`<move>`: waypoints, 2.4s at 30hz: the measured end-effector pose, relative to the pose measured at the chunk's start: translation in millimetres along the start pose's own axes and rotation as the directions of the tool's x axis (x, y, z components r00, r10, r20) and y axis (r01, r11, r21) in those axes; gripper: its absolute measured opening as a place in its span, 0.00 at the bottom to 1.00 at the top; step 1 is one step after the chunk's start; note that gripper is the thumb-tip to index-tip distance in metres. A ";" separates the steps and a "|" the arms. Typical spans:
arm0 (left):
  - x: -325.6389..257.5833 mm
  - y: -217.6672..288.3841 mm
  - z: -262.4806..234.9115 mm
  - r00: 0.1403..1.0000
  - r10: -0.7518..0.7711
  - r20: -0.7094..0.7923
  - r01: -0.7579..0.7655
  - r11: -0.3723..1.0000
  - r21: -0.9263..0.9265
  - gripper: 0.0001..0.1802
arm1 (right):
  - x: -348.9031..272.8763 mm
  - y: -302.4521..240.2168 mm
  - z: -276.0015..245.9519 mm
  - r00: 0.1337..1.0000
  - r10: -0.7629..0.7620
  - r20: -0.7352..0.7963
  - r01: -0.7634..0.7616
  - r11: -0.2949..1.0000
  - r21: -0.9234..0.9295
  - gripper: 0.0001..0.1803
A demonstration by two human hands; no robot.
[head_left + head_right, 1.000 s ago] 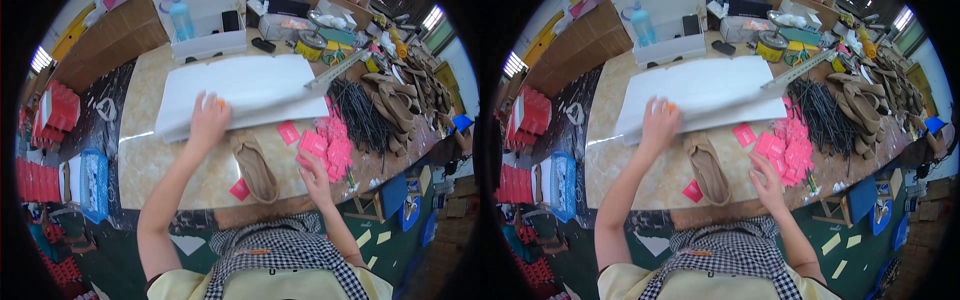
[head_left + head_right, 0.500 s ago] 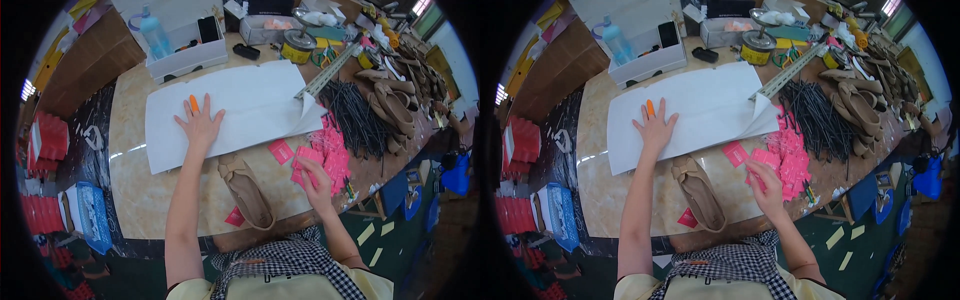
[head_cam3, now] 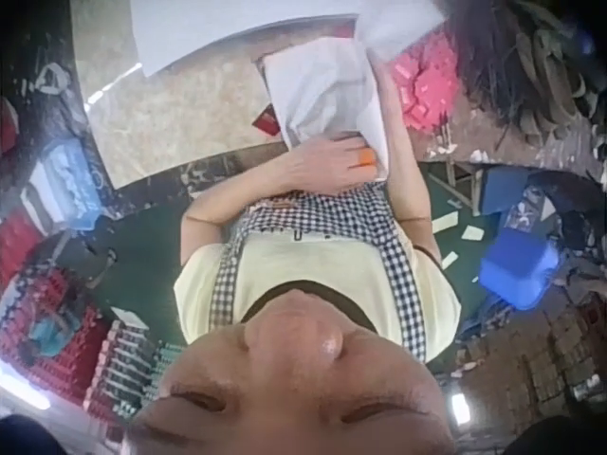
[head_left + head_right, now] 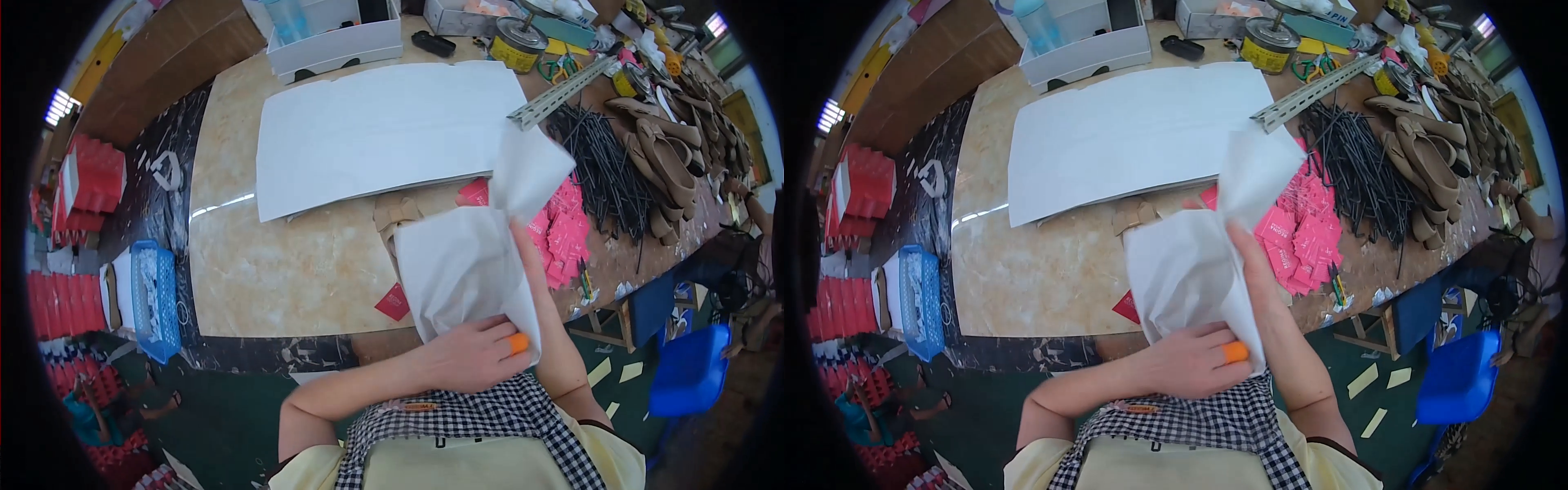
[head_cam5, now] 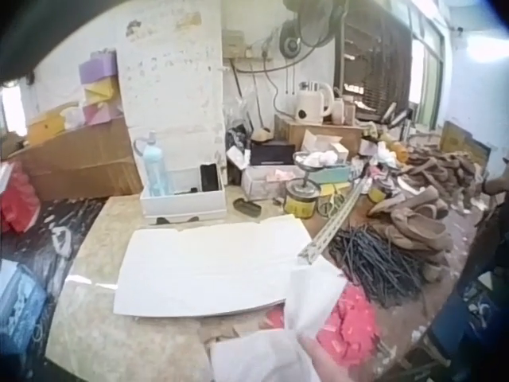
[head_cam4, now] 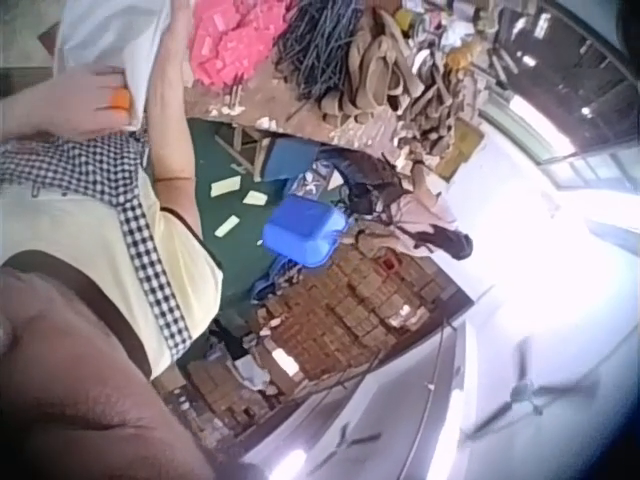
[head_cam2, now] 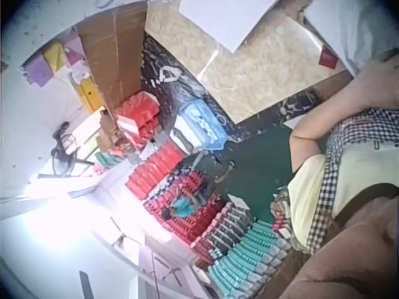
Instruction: Stuffing shoes with paper inserts and attaching tags as part of a manufacturing process.
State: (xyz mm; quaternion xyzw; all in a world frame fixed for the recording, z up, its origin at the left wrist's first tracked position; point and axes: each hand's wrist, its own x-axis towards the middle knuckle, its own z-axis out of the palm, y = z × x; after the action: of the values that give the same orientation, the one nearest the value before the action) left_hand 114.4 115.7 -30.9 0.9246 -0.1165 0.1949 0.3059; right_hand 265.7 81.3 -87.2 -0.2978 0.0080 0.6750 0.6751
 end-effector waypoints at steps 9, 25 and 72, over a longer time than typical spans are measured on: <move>-73.4 -28.0 -11.0 0.164 -0.853 -0.495 0.806 0.405 -0.432 0.07 | -24.1 33.2 19.6 0.993 0.058 0.104 0.034 0.698 -0.715 0.31; -69.8 -26.0 77.1 0.750 -0.618 -0.234 0.658 0.732 0.176 0.14 | 98.0 75.8 -0.1 0.762 -0.159 0.628 0.211 -0.856 -0.472 0.16; -74.0 -66.1 37.9 0.222 -0.966 -0.133 -0.121 0.108 -0.987 0.44 | -126.9 -60.0 -11.3 0.667 -0.693 0.274 0.226 -0.163 -0.960 0.15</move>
State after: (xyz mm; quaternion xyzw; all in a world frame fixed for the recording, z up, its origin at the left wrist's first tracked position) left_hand 81.1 151.6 -125.2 0.2942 0.3305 0.3857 0.8096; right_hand 313.8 -33.1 -20.7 -0.7571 -0.4373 0.1245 0.4692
